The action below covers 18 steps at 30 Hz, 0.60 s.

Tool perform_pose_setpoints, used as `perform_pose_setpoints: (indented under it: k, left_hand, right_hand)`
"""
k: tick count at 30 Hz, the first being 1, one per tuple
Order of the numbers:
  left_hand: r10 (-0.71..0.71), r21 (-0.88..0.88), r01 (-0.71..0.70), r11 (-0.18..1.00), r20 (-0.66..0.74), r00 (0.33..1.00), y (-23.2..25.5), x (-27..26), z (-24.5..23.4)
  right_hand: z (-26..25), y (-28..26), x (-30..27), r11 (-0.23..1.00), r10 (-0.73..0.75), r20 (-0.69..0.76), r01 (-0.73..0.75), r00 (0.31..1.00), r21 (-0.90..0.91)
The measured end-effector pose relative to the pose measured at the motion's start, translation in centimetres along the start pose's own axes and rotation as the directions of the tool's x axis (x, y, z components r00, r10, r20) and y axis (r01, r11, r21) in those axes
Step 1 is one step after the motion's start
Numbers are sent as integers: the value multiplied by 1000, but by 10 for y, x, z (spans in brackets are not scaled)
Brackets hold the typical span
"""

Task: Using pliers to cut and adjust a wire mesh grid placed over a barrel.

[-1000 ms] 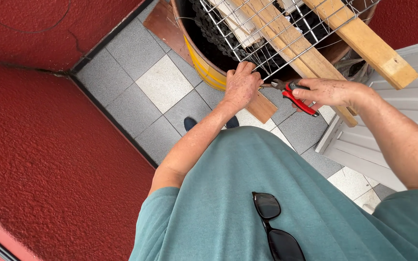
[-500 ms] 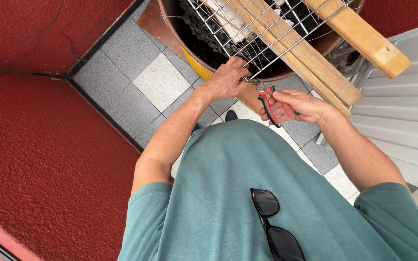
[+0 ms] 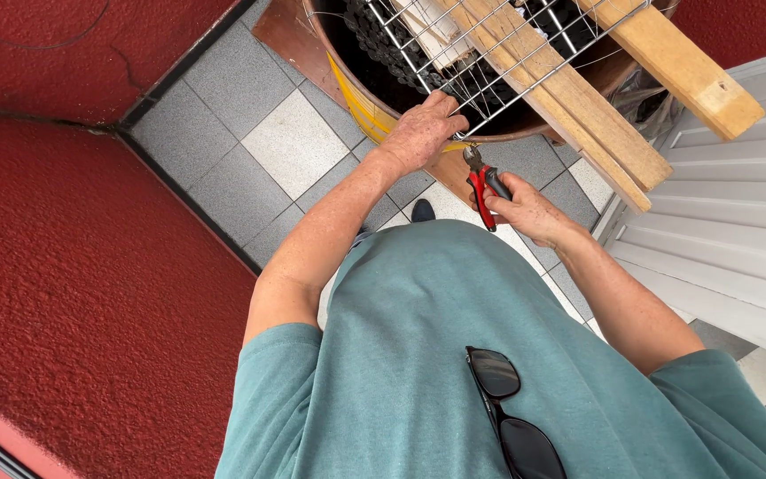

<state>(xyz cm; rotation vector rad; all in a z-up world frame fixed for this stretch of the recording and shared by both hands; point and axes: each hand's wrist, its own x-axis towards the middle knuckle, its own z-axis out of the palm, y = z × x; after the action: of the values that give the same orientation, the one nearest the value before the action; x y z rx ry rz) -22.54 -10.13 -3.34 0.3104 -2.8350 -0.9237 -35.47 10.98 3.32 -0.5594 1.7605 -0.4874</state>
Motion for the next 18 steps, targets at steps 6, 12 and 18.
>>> perform_pose_setpoints:
  k: [6, 12, 18]
  left_hand:
    - [-25, 37, 23, 999, 40, 999, -5, 5, 8]
    - [3, -22, -1, 1000, 64, 998, -5, 6, 0]
    - [-6, -41, 8, 999, 66, 998, -6, 6, 2]
  right_hand:
    - [19, 17, 5, 987, -99, -17, 101, 995, 122]
    - [30, 17, 16, 936, -56, -20, 60, 998, 346]
    - [31, 19, 12, 849, -62, 42, 31, 997, 528]
